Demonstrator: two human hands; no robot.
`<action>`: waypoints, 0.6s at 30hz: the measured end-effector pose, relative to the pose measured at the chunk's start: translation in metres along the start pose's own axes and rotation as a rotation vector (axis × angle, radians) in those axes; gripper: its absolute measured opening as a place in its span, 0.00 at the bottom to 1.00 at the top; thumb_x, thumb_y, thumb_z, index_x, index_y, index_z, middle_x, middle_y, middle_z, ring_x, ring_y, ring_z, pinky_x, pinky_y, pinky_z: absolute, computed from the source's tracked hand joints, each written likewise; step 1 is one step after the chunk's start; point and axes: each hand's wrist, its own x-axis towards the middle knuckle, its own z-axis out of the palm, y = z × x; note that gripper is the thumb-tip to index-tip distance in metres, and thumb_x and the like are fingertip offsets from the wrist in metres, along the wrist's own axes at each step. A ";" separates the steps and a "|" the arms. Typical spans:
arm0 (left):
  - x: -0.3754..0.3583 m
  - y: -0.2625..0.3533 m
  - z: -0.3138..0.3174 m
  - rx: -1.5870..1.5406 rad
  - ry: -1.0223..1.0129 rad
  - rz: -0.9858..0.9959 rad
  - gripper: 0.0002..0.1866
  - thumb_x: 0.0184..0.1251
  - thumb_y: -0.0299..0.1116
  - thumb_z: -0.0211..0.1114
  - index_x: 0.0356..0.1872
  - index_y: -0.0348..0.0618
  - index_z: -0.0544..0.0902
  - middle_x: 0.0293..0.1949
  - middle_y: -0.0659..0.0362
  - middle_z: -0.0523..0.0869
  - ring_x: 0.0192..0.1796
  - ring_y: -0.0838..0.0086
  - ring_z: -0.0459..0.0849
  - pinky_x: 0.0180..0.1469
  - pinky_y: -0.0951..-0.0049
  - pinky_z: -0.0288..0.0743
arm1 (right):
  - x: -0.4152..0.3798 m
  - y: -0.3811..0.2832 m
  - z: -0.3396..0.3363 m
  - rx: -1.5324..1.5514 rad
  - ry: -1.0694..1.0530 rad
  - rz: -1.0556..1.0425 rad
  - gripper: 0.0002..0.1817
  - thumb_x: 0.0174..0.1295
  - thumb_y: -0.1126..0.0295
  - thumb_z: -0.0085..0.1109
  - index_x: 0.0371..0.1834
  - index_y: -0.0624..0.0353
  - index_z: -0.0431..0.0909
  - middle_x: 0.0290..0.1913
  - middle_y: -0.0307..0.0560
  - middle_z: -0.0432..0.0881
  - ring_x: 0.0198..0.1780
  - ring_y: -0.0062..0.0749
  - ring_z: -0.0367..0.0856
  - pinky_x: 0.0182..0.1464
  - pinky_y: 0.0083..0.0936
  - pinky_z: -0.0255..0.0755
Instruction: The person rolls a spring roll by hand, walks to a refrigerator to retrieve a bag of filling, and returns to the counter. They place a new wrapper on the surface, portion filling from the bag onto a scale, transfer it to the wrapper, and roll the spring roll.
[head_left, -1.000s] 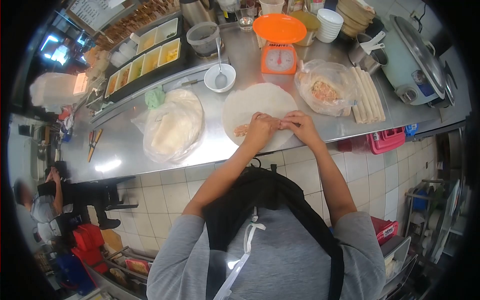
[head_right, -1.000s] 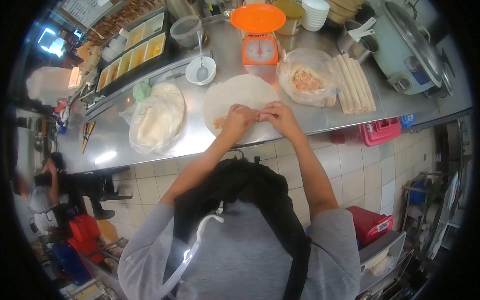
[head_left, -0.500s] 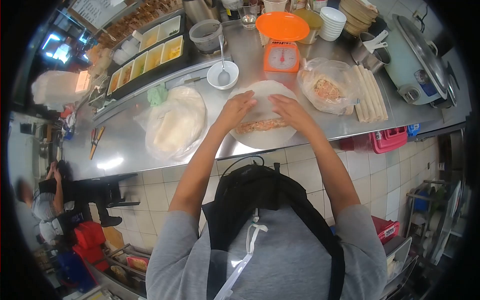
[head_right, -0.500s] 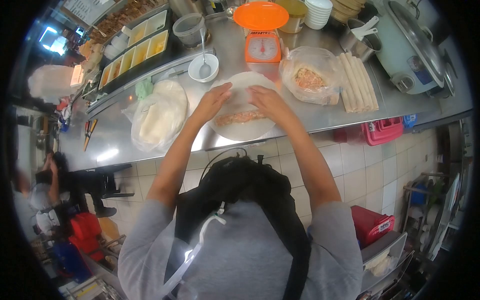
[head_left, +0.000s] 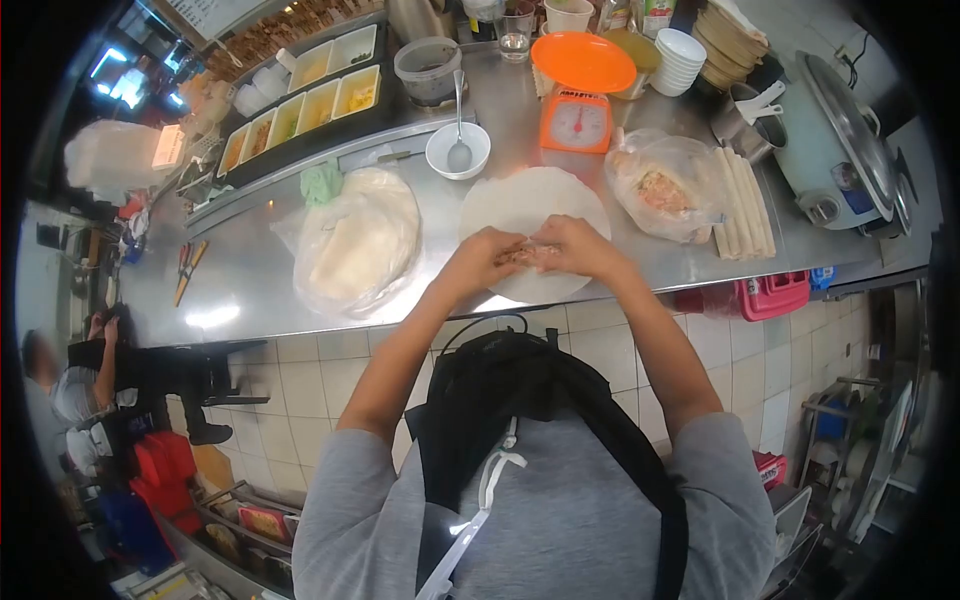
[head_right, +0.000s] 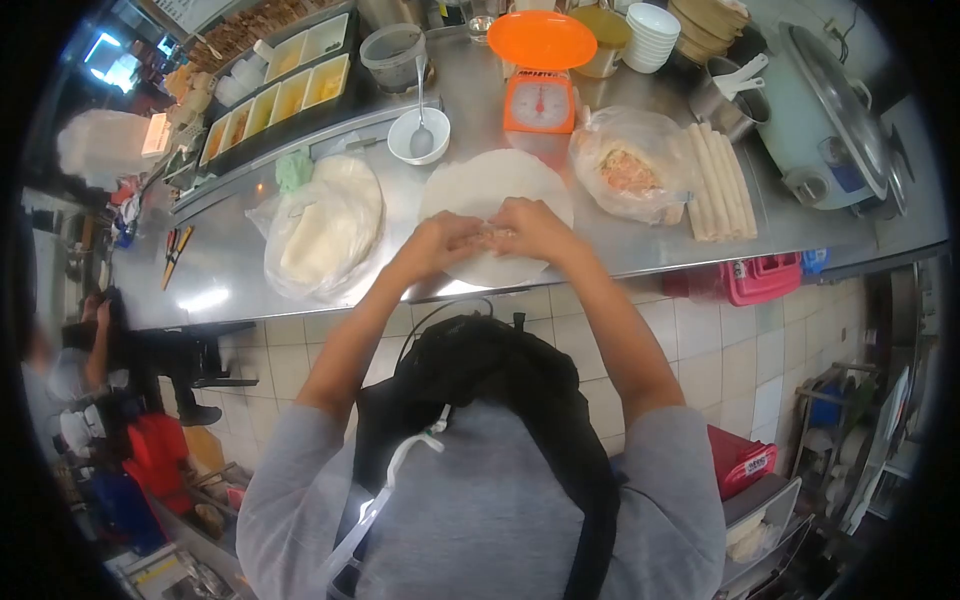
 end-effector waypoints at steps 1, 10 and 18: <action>-0.008 -0.009 0.010 -0.013 0.032 -0.013 0.23 0.52 0.29 0.68 0.53 0.37 0.78 0.44 0.47 0.82 0.46 0.59 0.80 0.50 0.64 0.75 | -0.003 -0.005 0.010 -0.042 0.015 -0.030 0.16 0.46 0.59 0.67 0.36 0.56 0.84 0.37 0.47 0.80 0.43 0.42 0.77 0.47 0.37 0.68; -0.019 -0.009 -0.001 -0.093 0.131 -0.109 0.25 0.53 0.26 0.68 0.56 0.39 0.76 0.44 0.49 0.82 0.45 0.59 0.81 0.49 0.67 0.76 | 0.010 -0.016 0.032 -0.151 0.161 -0.116 0.11 0.49 0.65 0.63 0.36 0.53 0.83 0.36 0.39 0.77 0.43 0.37 0.74 0.47 0.38 0.64; -0.024 -0.013 0.004 -0.098 0.154 -0.167 0.26 0.53 0.26 0.68 0.57 0.40 0.76 0.43 0.49 0.83 0.43 0.60 0.81 0.48 0.67 0.76 | 0.015 -0.028 0.038 -0.208 0.142 -0.075 0.11 0.47 0.66 0.64 0.36 0.52 0.83 0.34 0.38 0.77 0.42 0.35 0.74 0.49 0.37 0.62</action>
